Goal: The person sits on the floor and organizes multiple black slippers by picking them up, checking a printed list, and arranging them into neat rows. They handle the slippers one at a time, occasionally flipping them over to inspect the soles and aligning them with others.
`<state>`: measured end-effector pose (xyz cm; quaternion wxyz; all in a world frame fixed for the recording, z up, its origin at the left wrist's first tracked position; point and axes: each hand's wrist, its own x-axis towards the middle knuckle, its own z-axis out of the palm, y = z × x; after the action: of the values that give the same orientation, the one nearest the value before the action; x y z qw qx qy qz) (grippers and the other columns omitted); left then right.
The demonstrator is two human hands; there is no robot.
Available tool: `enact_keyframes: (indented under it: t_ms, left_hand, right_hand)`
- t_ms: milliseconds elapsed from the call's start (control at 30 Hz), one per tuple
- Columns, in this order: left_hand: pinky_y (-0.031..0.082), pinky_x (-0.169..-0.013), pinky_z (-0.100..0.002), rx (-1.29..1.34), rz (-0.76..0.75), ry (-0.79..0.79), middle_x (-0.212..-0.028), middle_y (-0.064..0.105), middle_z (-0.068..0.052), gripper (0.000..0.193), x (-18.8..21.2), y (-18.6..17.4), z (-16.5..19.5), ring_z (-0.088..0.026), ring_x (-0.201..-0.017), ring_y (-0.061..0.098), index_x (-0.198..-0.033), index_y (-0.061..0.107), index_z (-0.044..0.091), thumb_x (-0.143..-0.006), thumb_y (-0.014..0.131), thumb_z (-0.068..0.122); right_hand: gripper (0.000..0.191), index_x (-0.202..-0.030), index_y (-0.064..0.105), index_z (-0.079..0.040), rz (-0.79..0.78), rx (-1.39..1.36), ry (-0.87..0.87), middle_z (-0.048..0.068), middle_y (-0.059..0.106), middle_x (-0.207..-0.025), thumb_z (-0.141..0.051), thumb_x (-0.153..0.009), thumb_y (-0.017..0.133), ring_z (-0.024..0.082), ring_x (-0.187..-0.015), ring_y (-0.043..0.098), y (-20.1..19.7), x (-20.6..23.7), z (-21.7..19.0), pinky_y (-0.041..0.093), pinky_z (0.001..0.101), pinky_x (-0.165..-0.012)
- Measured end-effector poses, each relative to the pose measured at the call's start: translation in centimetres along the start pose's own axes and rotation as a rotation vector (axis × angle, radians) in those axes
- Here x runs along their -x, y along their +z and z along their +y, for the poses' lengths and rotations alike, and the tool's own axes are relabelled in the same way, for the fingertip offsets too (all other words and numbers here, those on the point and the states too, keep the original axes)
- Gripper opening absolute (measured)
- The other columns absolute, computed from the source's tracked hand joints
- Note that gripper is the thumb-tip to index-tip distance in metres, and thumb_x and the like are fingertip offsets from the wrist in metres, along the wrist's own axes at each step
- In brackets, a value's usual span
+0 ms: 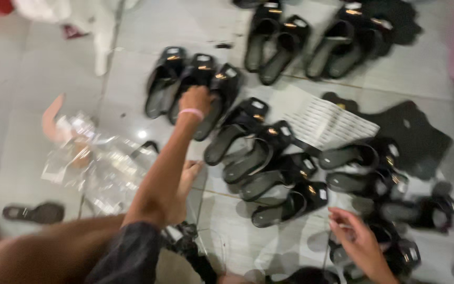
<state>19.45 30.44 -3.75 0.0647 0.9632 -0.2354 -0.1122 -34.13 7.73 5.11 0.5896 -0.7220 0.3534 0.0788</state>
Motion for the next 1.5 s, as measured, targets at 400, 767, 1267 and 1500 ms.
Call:
enact_keyframes:
  t_ms: [400, 767, 1267, 1500]
  left_hand:
    - [0.037, -0.106, -0.056, -0.192, 0.516, 0.591, -0.125, 0.063, -0.015, 0.055, 14.5, -1.2, 13.5, -0.045, -0.126, 0.049, -0.127, 0.065, 0.005, -0.089, 0.087, 0.040]
    - [0.051, -0.083, -0.042, 0.672, -0.297, 1.111, -0.098, 0.069, -0.009, 0.018, 42.1, 8.3, 30.9, -0.029, -0.094, 0.065, -0.103, 0.070, 0.006, -0.085, 0.075, 0.006]
    - [0.049, -0.092, -0.046, 0.342, -0.394, 1.133, -0.103, 0.066, -0.018, 0.039, 36.5, 18.8, 26.6, -0.036, -0.099, 0.062, -0.112, 0.063, -0.002, -0.077, 0.075, 0.010]
    - [0.051, -0.090, -0.045, 0.676, -0.243, 1.111, -0.103, 0.065, -0.019, 0.022, 35.9, 19.2, 25.8, -0.037, -0.098, 0.062, -0.112, 0.063, 0.000, -0.094, 0.069, 0.009]
  right_hand:
    - [0.030, -0.125, 0.066, -0.007, 1.092, -0.110, 0.038, -0.001, 0.070, -0.103, -0.015, -0.096, 0.070, 0.011, -0.093, 0.068, -12.3, 9.3, 18.7, 0.056, 0.0295, -0.079]
    - [0.014, -0.095, 0.058, -0.008, 1.351, -1.327, 0.149, 0.005, 0.056, -0.081, -0.012, -0.091, 0.070, 0.018, -0.070, 0.061, -19.3, 10.7, 27.6, 0.057, 0.0362, -0.068]
    - [0.044, -0.139, 0.056, -0.014, 1.638, -0.912, 0.133, 0.001, 0.062, -0.095, -0.020, -0.097, 0.068, 0.010, -0.078, 0.060, -18.3, 12.5, 29.9, 0.054, 0.0276, -0.066]
    - [0.023, -0.126, 0.062, -0.006, 1.628, -0.635, -0.170, 0.000, 0.063, -0.117, -0.021, -0.114, 0.075, 0.014, -0.111, 0.059, -17.8, 19.9, 31.0, 0.051, 0.0322, -0.105]
